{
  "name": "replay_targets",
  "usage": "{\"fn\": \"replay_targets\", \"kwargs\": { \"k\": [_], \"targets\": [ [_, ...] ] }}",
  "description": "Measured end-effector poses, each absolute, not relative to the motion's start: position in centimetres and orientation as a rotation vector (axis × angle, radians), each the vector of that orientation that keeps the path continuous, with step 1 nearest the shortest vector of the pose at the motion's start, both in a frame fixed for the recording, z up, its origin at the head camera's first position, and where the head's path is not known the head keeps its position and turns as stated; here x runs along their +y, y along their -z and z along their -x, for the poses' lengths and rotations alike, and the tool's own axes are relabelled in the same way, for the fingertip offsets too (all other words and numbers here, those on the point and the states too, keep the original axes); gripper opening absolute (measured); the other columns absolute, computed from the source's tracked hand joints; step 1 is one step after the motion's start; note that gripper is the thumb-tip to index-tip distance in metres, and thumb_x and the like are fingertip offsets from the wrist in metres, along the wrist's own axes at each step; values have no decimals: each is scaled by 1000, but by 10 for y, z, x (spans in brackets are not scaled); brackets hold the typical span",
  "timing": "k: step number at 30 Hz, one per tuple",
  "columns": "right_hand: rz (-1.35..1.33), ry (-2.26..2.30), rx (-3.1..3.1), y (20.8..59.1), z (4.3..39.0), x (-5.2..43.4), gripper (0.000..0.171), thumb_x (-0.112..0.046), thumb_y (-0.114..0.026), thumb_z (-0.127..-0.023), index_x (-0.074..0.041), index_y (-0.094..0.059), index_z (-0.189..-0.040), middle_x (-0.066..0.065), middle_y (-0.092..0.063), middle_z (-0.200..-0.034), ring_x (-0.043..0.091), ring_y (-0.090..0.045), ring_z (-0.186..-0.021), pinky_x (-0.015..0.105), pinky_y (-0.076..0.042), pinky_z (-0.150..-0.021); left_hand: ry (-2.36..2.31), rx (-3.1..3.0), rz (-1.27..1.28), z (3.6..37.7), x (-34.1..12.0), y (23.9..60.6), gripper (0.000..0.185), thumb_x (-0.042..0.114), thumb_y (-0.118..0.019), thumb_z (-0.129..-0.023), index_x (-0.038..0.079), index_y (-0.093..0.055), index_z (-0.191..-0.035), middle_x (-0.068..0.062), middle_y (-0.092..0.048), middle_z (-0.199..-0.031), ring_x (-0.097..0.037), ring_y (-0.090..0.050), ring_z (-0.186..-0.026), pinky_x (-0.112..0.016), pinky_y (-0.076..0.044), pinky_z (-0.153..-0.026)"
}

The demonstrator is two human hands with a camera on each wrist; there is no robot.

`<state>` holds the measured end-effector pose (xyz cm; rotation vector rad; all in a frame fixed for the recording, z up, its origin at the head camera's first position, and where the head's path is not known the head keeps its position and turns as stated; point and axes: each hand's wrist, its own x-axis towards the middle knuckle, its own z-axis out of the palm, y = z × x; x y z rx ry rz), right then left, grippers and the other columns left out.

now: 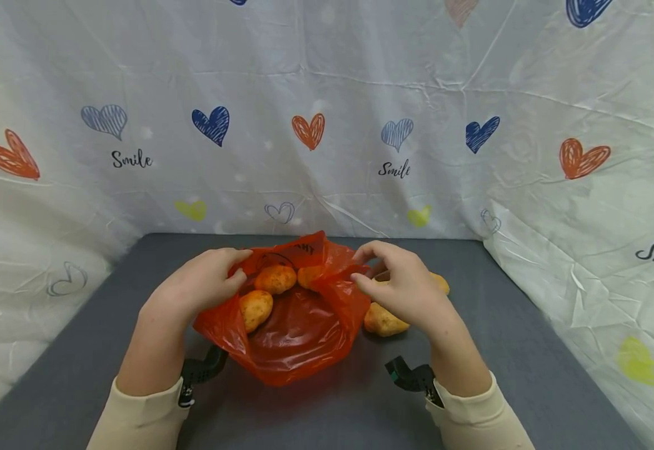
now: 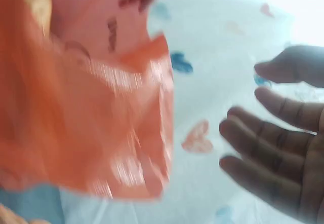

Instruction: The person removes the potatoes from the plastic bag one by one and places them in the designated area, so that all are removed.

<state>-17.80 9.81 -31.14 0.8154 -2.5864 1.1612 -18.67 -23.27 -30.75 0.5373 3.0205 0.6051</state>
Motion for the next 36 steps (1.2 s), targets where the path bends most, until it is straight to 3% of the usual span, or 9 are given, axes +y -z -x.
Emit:
{"fn": "replay_targets", "kwargs": {
  "k": [6,11,16,19,24,27,32,36],
  "targets": [
    [-1203,-1244,-2490,322,170,68,20,-9,-75,-92,-9,-67,-111,1,-67,-109,15,-68,-97,35,-56,-87,-624,3019,-536,184,-230,306,49,10,-51,-99,-5,-54,-146,-24,-57,-142,-37,-57,-121,-58,-44,-103],
    [-1325,-1051,-2578,341,165,39,20,-16,-75,-93,-14,-68,-112,-7,-65,-107,9,-62,-97,29,-53,-87,-621,3021,-509,183,-229,306,49,11,-52,-99,-4,-53,-146,-24,-57,-142,-38,-58,-121,-59,-45,-102],
    [-1333,-851,-2743,364,166,18,22,-19,-71,-96,-14,-68,-117,-6,-66,-110,6,-58,-97,25,-50,-90,-618,3029,-530,183,-229,307,49,10,-51,-98,-5,-55,-145,-24,-59,-139,-31,-59,-98,-52,-50,-91],
    [-1275,-668,-2840,377,172,10,32,-23,-70,-97,-12,-67,-127,-2,-65,-121,9,-60,-107,28,-49,-96,-617,3031,-529,183,-228,307,49,10,-51,-98,-4,-55,-145,-24,-60,-138,-29,-56,-92,-47,-49,-85],
    [-1061,-461,-2966,396,188,9,58,-32,-70,-96,-8,-55,-146,14,-49,-151,26,-55,-131,40,-44,-108,-651,3027,-534,182,-227,309,49,11,-52,-99,-3,-55,-145,-23,-59,-139,-33,-60,-109,-53,-50,-94],
    [-925,-565,-3056,404,199,14,70,-33,-70,-97,-6,-43,-155,20,-34,-161,31,-61,-122,44,-48,-103,-644,3028,-542,181,-225,310,49,11,-51,-99,-3,-55,-145,-22,-58,-141,-37,-58,-122,-58,-45,-102],
    [-794,-695,-3134,413,215,21,84,-32,-69,-97,-3,-25,-162,22,-20,-166,27,-70,-93,41,-55,-85,-628,3031,-562,181,-224,309,49,10,-50,-98,-3,-55,-145,-22,-59,-141,-38,-56,-125,-58,-44,-104],
    [-817,-751,-3152,421,224,24,90,-31,-68,-99,-2,-13,-164,18,-3,-170,23,-70,-94,38,-54,-87,-631,3035,-585,181,-224,309,49,10,-50,-97,-2,-56,-145,-21,-59,-140,-34,-58,-120,-55,-46,-101]
  ]
}}
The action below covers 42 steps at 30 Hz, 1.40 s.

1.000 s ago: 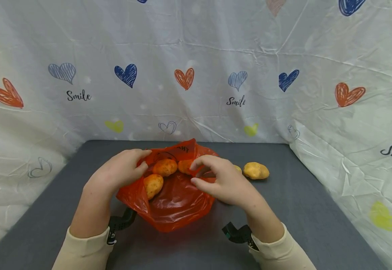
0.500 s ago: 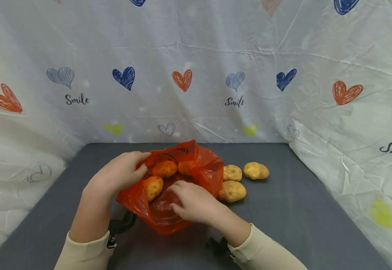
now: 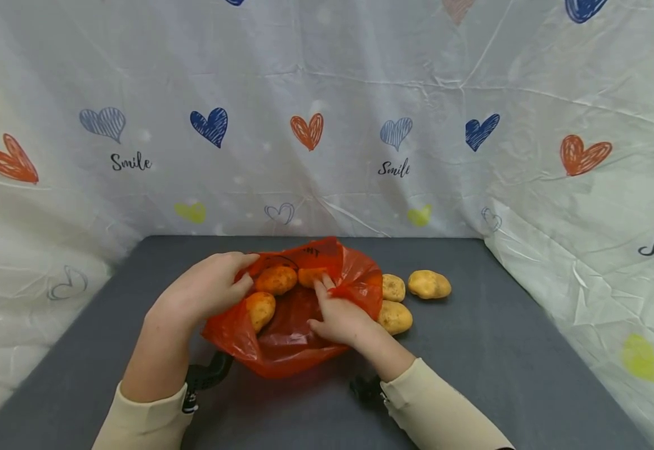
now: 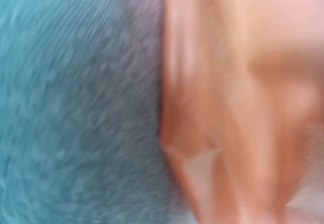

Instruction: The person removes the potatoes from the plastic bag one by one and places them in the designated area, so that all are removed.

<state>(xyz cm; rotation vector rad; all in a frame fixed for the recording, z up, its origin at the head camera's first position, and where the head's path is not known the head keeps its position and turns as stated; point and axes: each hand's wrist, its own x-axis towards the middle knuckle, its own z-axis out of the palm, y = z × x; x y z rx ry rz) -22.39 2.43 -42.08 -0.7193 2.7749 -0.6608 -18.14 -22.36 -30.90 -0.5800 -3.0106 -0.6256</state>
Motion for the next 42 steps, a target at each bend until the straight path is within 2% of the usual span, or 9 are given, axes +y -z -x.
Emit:
{"fn": "replay_targets", "kwargs": {
  "k": [6,12,17,18,21,25,29,36,42],
  "targets": [
    [766,695,2729,434,237,30,94,-29,-67,-99,-4,-4,-165,14,4,-170,25,-65,-115,38,-48,-102,603,-3014,590,183,-222,309,49,10,-50,-97,-3,-56,-144,-21,-60,-140,-30,-59,-109,-51,-48,-95],
    [757,691,2722,440,247,35,95,-28,-68,-98,-3,-5,-165,15,0,-171,28,-36,-146,41,-31,-117,610,-3045,574,184,-222,308,49,11,-51,-98,-2,-55,-145,-20,-60,-140,-28,-55,-97,-42,-46,-81],
    [782,667,2718,441,250,38,94,-30,-67,-98,-5,-6,-165,17,-2,-170,24,-64,-116,39,-46,-105,604,-3050,571,184,-221,308,49,11,-51,-98,-2,-55,-146,-20,-59,-141,-28,-55,-98,-41,-46,-81],
    [786,663,2718,441,250,38,94,-30,-67,-99,-5,-6,-165,19,-16,-167,23,-68,-106,39,-49,-101,605,-3050,571,184,-221,308,49,11,-51,-98,-2,-55,-146,-20,-59,-141,-28,-55,-98,-41,-46,-81],
    [788,669,2714,440,250,39,92,-32,-65,-100,-7,-6,-165,19,-59,-134,19,-70,-86,40,-53,-93,599,-3053,570,184,-221,309,49,11,-51,-98,-2,-55,-146,-20,-60,-140,-28,-56,-99,-42,-47,-82],
    [765,674,2714,441,252,40,89,-33,-63,-100,-6,-7,-165,7,-68,-84,19,-69,-83,42,-53,-92,595,-3058,565,185,-220,309,49,11,-52,-98,-2,-55,-146,-20,-60,-140,-29,-56,-101,-43,-47,-85],
    [736,687,2725,439,252,40,85,-30,-61,-102,-5,-10,-164,7,-66,-78,19,-69,-74,43,-55,-86,605,-3057,569,185,-219,309,49,11,-52,-98,-2,-55,-146,-20,-60,-140,-27,-56,-96,-42,-47,-82],
    [891,793,2789,438,249,41,73,-20,-62,-102,-1,-18,-157,29,-59,-123,17,-67,-60,34,-57,-68,663,-3071,574,185,-219,309,50,9,-50,-98,-3,-53,-147,-19,-61,-135,-21,-42,-62,-35,-42,-62],
    [903,828,2818,435,246,40,67,-14,-69,-97,-4,-29,-150,17,-66,-88,12,-57,-50,28,-51,-57,625,-3069,565,184,-218,309,49,9,-51,-98,-2,-55,-146,-19,-61,-137,-21,-46,-67,-36,-43,-68]
  ]
}}
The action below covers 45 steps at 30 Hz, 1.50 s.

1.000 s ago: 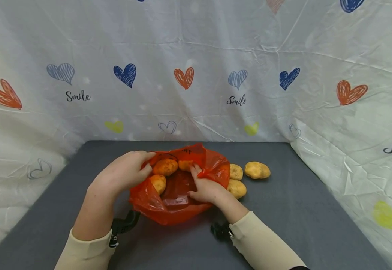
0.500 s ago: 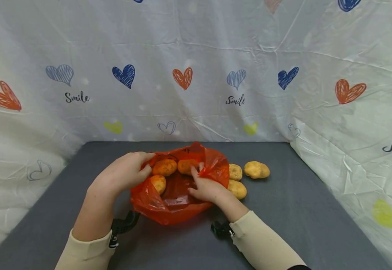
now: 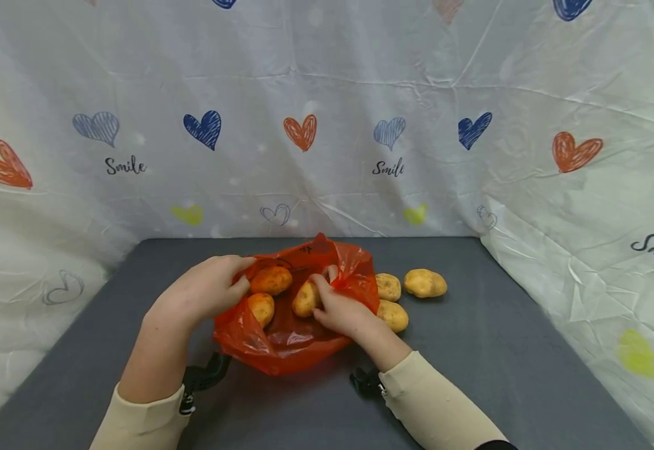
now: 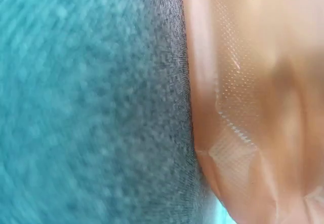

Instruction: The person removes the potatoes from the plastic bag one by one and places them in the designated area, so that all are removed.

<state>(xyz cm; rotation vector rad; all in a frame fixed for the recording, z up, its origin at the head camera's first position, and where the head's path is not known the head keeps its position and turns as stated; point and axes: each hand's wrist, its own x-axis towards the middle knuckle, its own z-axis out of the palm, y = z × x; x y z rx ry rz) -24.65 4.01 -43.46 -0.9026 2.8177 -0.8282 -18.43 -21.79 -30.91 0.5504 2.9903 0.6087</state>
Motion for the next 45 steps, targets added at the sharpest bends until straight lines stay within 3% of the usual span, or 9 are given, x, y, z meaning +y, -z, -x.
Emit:
{"fn": "replay_targets", "kwargs": {
  "k": [7,10,13,15,25,30,36,41,45],
  "targets": [
    [781,707,2792,425,245,44,74,-10,-76,-90,-10,-30,-148,5,-61,-70,18,-57,-52,30,-47,-57,-579,3018,-572,185,-216,311,49,9,-50,-97,-2,-56,-145,-20,-62,-137,-24,-55,-87,-40,-44,-76],
    [771,628,2810,419,241,45,73,-16,-81,-87,-15,-41,-148,5,-68,-92,20,-65,-72,36,-53,-71,-571,3015,-563,186,-216,310,49,9,-50,-97,-2,-56,-145,-20,-61,-137,-25,-55,-88,-40,-44,-76],
    [778,575,2835,413,237,43,60,-28,-87,-81,-19,-56,-131,5,-65,-111,20,-65,-87,39,-53,-81,-565,3008,-544,186,-216,310,49,10,-51,-97,-3,-56,-145,-21,-61,-138,-25,-55,-90,-41,-45,-77],
    [802,563,2850,409,235,42,54,-35,-90,-78,-20,-58,-119,4,-61,-114,18,-63,-84,37,-52,-79,-562,3006,-540,186,-216,309,49,10,-51,-98,-2,-56,-145,-21,-60,-139,-27,-55,-95,-42,-46,-79],
    [1020,561,2915,387,223,41,50,-61,-84,-76,-23,-61,-98,-12,-60,-78,10,-57,-73,30,-48,-68,-542,3011,-564,189,-215,313,49,11,-52,-97,-3,-56,-144,-23,-60,-139,-28,-59,-99,-48,-50,-87],
    [1108,528,2894,374,216,48,50,-62,-70,-89,-23,-65,-120,-15,-61,-86,8,-56,-77,30,-48,-71,-549,3008,-568,189,-212,314,49,11,-52,-97,-3,-57,-144,-23,-60,-138,-27,-58,-97,-45,-50,-84],
    [1233,633,2845,354,207,57,57,-50,-64,-99,-22,-55,-148,-8,-65,-109,9,-58,-93,31,-48,-85,-564,3012,-562,189,-214,314,49,11,-52,-97,-3,-57,-144,-22,-62,-136,-26,-59,-95,-44,-52,-83],
    [1272,741,2815,343,203,68,54,-40,-69,-98,-21,-54,-147,-7,-62,-125,9,-56,-105,31,-46,-94,-558,3013,-567,190,-216,314,49,11,-52,-98,-3,-57,-144,-22,-62,-135,-25,-58,-92,-42,-51,-79],
    [1232,875,2797,338,202,76,50,-26,-78,-89,-21,-57,-134,-8,-60,-121,9,-54,-103,32,-47,-92,-563,3011,-584,191,-218,314,49,11,-51,-98,-3,-56,-144,-22,-62,-135,-24,-57,-91,-40,-50,-78]
  ]
}}
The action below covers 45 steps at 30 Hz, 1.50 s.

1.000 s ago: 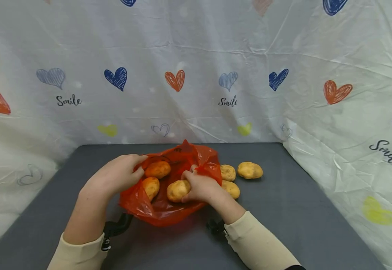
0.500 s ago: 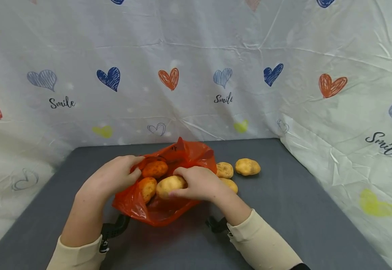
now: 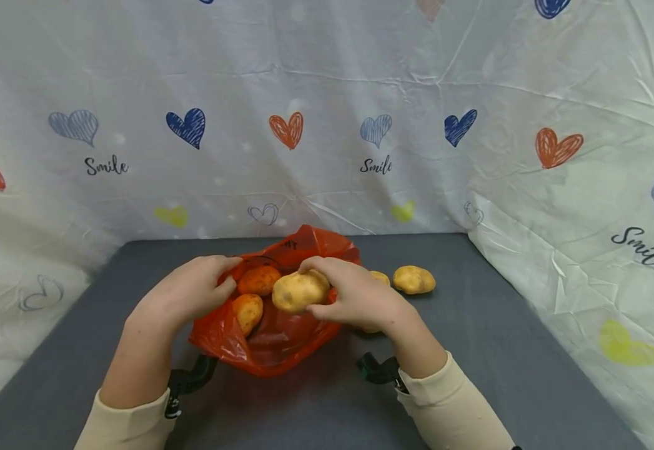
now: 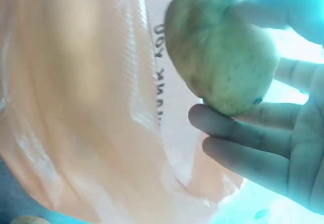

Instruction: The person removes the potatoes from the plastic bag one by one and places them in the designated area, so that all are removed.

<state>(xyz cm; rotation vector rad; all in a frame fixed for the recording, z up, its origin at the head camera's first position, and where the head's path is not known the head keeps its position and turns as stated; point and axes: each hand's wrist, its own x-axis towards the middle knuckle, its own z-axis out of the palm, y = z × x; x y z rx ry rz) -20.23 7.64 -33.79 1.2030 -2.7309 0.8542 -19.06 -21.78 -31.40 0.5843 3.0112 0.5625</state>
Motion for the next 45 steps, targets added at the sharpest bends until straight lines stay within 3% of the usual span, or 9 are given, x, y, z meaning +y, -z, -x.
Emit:
{"fn": "replay_targets", "kwargs": {
  "k": [6,11,15,18,24,32,38,45],
  "targets": [
    [-1109,-904,-2746,331,200,88,51,-19,-82,-80,-21,-53,-121,-7,-55,-116,12,-53,-99,34,-48,-85,-613,2984,-564,190,-218,313,50,10,-51,-98,-3,-55,-146,-21,-63,-133,-21,-53,-76,-35,-46,-67],
    [-1091,-961,-2751,324,196,100,63,-17,-80,-79,-17,-52,-136,-2,-52,-123,15,-53,-104,36,-48,-89,-640,2979,-564,189,-218,313,50,10,-49,-97,-3,-55,-146,-20,-63,-133,-20,-48,-68,-34,-44,-62],
    [-1040,-972,-2809,319,195,112,70,-16,-76,-79,-16,-52,-145,0,-48,-127,16,-55,-103,37,-49,-88,-650,2977,-571,189,-218,314,50,9,-49,-97,-3,-55,-146,-21,-62,-135,-20,-50,-71,-34,-45,-63],
    [-993,-994,-2835,317,196,119,67,-12,-73,-77,-16,-55,-141,0,-48,-126,17,-56,-101,38,-50,-86,-643,2980,-577,190,-219,314,50,10,-49,-97,-2,-55,-146,-21,-62,-135,-20,-51,-73,-34,-45,-64],
    [-944,-1029,-2859,314,202,134,61,-5,-73,-73,-12,-57,-131,4,-54,-123,20,-56,-100,39,-50,-85,-648,2971,-573,190,-220,314,50,10,-49,-98,-2,-55,-146,-21,-61,-135,-21,-42,-63,-34,-41,-59],
    [-832,-885,-2982,314,205,157,56,-17,-86,-77,-15,-62,-128,3,-60,-120,23,-56,-111,46,-47,-94,-640,2971,-592,189,-219,313,50,9,-50,-97,-3,-55,-145,-22,-61,-136,-21,-49,-71,-36,-44,-66],
    [-588,-884,-3183,315,211,181,60,-29,-88,-80,-11,-63,-131,9,-59,-110,25,-57,-97,42,-48,-82,-638,2976,-601,190,-220,313,49,10,-50,-98,-1,-56,-145,-19,-62,-135,-22,-54,-80,-36,-46,-70],
    [-380,-919,-3289,320,219,204,72,-33,-82,-86,-7,-53,-147,16,-64,-115,30,-61,-102,51,-48,-87,-665,2950,-587,190,-220,314,50,11,-50,-98,-1,-55,-146,-19,-61,-136,-21,-49,-71,-35,-45,-67]
  ]
}}
